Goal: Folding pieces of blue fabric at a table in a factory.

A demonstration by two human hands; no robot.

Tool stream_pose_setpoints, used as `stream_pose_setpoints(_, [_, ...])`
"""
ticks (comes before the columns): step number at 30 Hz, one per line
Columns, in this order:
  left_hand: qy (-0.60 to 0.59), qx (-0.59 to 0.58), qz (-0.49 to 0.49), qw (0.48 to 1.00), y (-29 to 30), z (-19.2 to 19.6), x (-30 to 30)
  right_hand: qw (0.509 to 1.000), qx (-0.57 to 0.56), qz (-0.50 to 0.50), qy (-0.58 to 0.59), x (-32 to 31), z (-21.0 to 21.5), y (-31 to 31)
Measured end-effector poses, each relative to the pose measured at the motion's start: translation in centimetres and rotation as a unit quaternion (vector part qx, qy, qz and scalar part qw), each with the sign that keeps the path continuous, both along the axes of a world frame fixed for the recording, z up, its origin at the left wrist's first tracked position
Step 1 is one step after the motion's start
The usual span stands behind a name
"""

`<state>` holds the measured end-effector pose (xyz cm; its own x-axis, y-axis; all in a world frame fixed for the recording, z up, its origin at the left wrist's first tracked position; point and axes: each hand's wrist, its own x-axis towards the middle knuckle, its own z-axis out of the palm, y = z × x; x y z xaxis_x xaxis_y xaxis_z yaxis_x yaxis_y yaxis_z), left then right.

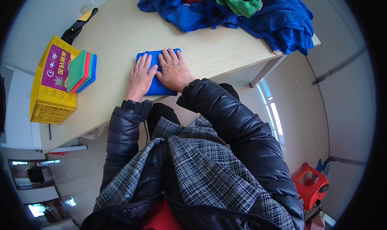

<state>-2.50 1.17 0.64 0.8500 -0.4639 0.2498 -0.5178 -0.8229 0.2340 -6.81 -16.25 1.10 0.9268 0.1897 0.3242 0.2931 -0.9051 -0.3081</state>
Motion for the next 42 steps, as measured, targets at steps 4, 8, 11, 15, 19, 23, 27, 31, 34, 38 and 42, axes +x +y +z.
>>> stream_pose_setpoints(4, [-0.009, 0.02, 0.036, 0.999, 0.5, -0.1, -2.1, 1.0, -0.03, 0.009, 0.002, -0.7, 0.4, 0.4])
stream_pose_setpoints(8, [0.01, -0.015, 0.028, 0.999, 0.7, -0.3, -2.1, 0.999, 0.006, 0.032, -0.036, -0.6, -0.9, 1.3])
stream_pose_setpoints(11, [-0.003, -0.017, 0.014, 1.0, 0.8, -0.6, -1.7, 0.999, 0.005, 0.026, -0.033, -0.7, -1.2, 1.1])
stream_pose_setpoints(15, [-0.003, -0.01, 0.023, 1.0, 0.9, -0.5, -1.7, 0.998, 0.017, 0.03, -0.045, -0.7, -1.3, 1.2])
stream_pose_setpoints(19, [-0.002, 0.005, 0.038, 0.999, 1.0, -0.4, -2.5, 0.999, 0.011, 0.037, -0.027, -1.2, -1.0, 1.1])
stream_pose_setpoints(23, [-0.046, -0.001, 0.034, 0.998, 0.9, 0.0, -5.2, 1.0, -0.007, 0.027, -0.009, -3.1, 0.2, 1.0])
stream_pose_setpoints(27, [-0.054, -0.005, 0.01, 0.998, 1.3, -0.1, -5.5, 0.997, -0.02, 0.055, -0.041, -3.5, -0.6, 1.3])
stream_pose_setpoints(31, [-0.042, 0.018, 0.016, 0.999, 1.3, -0.3, -5.5, 0.998, -0.013, 0.054, -0.036, -3.7, -0.6, 1.3])
stream_pose_setpoints(34, [-0.046, 0.018, 0.025, 0.998, 1.8, -0.3, -5.7, 0.997, -0.059, 0.054, -0.019, -3.4, 0.1, 1.6])
stream_pose_setpoints(38, [-0.068, -0.001, 0.035, 0.997, 1.6, -0.1, -7.0, 0.991, -0.061, 0.114, -0.017, -1.3, 0.8, 1.4])
stream_pose_setpoints(42, [-0.089, -0.005, 0.044, 0.995, 1.6, -0.7, -9.3, 0.985, -0.051, 0.163, -0.022, 0.8, 0.1, 1.1])
